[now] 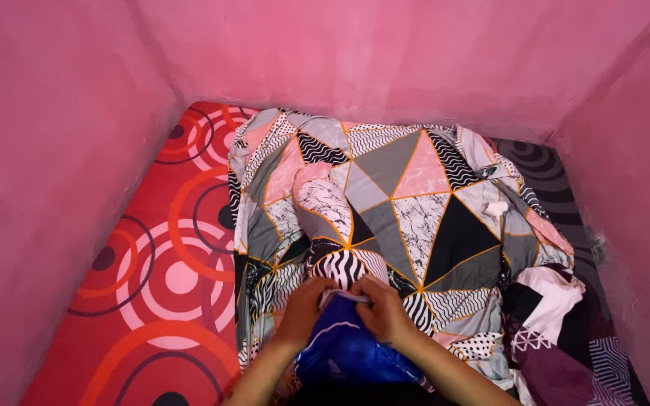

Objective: The person places a blue cylindrical pillow on a patterned bedsheet, then wraps it with a patchwork fabric. They tuck the fabric around the pillow, pull the drawstrings to tighten the bundle, and tie the strings to secure it.

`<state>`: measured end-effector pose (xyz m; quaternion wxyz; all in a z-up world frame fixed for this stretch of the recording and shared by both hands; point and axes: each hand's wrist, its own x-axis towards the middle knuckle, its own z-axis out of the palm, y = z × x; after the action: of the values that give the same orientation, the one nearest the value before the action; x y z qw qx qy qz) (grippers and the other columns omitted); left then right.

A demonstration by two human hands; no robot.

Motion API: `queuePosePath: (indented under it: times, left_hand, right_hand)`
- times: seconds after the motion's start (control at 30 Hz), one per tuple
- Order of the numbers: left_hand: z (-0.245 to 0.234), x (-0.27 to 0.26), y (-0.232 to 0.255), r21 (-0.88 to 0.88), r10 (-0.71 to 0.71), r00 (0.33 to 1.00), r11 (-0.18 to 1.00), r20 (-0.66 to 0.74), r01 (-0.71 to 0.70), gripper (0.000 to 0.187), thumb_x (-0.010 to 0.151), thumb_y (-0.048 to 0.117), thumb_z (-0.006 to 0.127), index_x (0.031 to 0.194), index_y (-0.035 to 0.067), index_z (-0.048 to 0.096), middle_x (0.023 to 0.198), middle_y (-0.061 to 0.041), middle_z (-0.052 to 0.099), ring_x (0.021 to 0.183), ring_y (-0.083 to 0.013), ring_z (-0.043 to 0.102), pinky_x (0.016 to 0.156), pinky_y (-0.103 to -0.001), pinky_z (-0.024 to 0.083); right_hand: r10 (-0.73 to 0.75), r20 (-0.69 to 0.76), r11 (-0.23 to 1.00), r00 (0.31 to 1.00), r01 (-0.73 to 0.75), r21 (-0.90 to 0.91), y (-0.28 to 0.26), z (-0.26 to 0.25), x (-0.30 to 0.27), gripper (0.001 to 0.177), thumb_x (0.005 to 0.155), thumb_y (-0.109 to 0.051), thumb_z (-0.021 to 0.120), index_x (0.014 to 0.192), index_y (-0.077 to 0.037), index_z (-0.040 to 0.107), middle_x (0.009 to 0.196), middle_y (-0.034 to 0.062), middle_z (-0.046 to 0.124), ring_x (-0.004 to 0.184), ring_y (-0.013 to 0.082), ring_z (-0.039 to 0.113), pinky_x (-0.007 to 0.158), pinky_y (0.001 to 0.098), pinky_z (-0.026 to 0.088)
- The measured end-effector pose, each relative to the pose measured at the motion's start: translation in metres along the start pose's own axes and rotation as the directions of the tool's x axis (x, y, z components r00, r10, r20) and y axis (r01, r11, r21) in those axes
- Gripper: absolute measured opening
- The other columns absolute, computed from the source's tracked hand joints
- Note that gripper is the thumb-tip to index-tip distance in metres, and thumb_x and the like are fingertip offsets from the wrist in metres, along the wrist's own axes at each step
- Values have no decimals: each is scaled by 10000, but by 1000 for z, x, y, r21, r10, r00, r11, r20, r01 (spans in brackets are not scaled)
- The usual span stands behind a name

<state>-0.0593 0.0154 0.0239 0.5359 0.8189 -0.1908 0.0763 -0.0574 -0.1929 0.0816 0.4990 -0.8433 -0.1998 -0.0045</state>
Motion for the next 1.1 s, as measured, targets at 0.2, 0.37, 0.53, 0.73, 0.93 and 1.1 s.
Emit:
queuePosePath:
  times: [0.2,0.37,0.53,0.73,0.93,1.1]
  left_hand:
    - [24,10,-26,-69,-208,977,975,46,211,167,993,222,589,1029,64,549,882,-139,647,820,-291,655,719,-382,481]
    - [28,3,-42,-171,-359,933,919,12,355,248,965,270,673,939,58,547,799,-104,625,765,-197,612,706,-340,485]
    - [18,0,-21,-275,-226,965,927,132,255,329,875,321,798,989,84,601,856,-60,607,833,-166,570,746,-312,470]
    - [0,9,12,172,-407,907,906,111,386,716,560,343,941,1097,120,523,879,-114,673,835,-279,667,714,-395,518]
    - [16,27,32,161,-304,904,918,-299,362,481,709,237,853,1090,119,585,817,-177,742,782,-411,719,651,-475,542]
    - [5,42,50,100,47,821,995,-569,12,323,871,150,684,1172,45,627,822,-165,718,718,-364,712,606,-425,533]
  right_hand:
    - [-168,-234,950,958,94,-298,55,-6,-1,212,748,35,672,947,-23,626,903,175,638,844,370,642,720,410,515]
    - [283,-221,866,933,-348,-360,151,-3,-32,235,801,-137,753,953,-17,620,855,223,681,809,387,672,699,459,506]
    - [587,-12,759,810,-545,357,231,40,-89,150,885,-75,620,971,-16,729,881,172,752,758,284,713,694,400,568]
    - [538,-237,680,809,-249,690,262,24,-53,314,1026,-172,501,1007,4,761,976,135,775,870,217,715,822,345,574]
    - [-277,-498,857,822,-23,-515,156,-57,65,338,1037,-177,448,1000,-29,750,961,150,725,912,270,663,840,379,502]
    - [-177,-572,982,801,185,-45,-6,-54,82,262,975,-134,521,840,47,653,737,147,624,657,278,592,643,376,464]
